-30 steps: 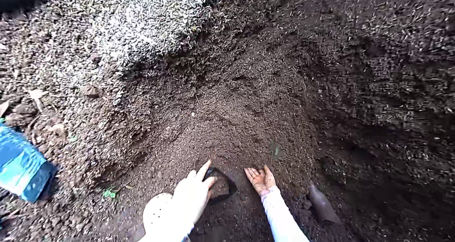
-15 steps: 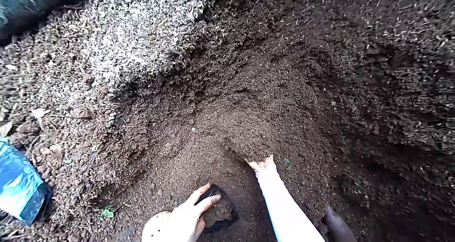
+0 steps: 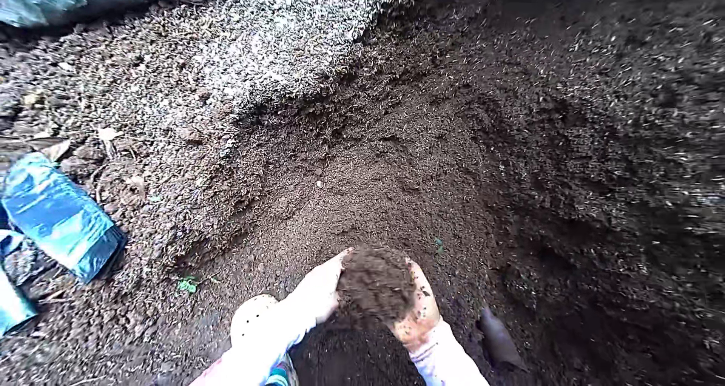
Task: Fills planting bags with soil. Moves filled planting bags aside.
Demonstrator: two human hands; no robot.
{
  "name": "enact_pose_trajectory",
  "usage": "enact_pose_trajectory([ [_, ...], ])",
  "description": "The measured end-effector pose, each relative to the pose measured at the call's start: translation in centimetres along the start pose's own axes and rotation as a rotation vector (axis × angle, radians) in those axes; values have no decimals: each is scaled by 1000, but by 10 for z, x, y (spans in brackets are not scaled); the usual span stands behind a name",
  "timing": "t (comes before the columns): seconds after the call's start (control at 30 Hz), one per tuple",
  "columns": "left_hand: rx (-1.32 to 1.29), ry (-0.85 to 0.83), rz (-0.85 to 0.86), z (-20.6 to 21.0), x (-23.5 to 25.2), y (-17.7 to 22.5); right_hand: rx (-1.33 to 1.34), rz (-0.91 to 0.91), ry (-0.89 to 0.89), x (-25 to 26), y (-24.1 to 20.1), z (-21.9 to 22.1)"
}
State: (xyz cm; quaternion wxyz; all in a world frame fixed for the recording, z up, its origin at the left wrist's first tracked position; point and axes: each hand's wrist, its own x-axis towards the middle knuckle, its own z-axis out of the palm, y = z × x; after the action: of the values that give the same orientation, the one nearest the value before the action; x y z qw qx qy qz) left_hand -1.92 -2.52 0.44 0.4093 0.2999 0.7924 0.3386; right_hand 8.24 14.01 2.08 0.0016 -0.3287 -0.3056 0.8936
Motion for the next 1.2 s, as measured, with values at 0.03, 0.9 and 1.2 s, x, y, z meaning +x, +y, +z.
enact_pose_trajectory([
  [0.03,15,-9,-11,-1,-3,0,-139,-40,80,-5,-3,9],
  [0.9,555,171,378,20,-29,-34,-2148,-34,-135,-6,-10,8],
  [1.2,212,999,1,-83,-83,-47,-1851,-90,39,1,-20,-6],
])
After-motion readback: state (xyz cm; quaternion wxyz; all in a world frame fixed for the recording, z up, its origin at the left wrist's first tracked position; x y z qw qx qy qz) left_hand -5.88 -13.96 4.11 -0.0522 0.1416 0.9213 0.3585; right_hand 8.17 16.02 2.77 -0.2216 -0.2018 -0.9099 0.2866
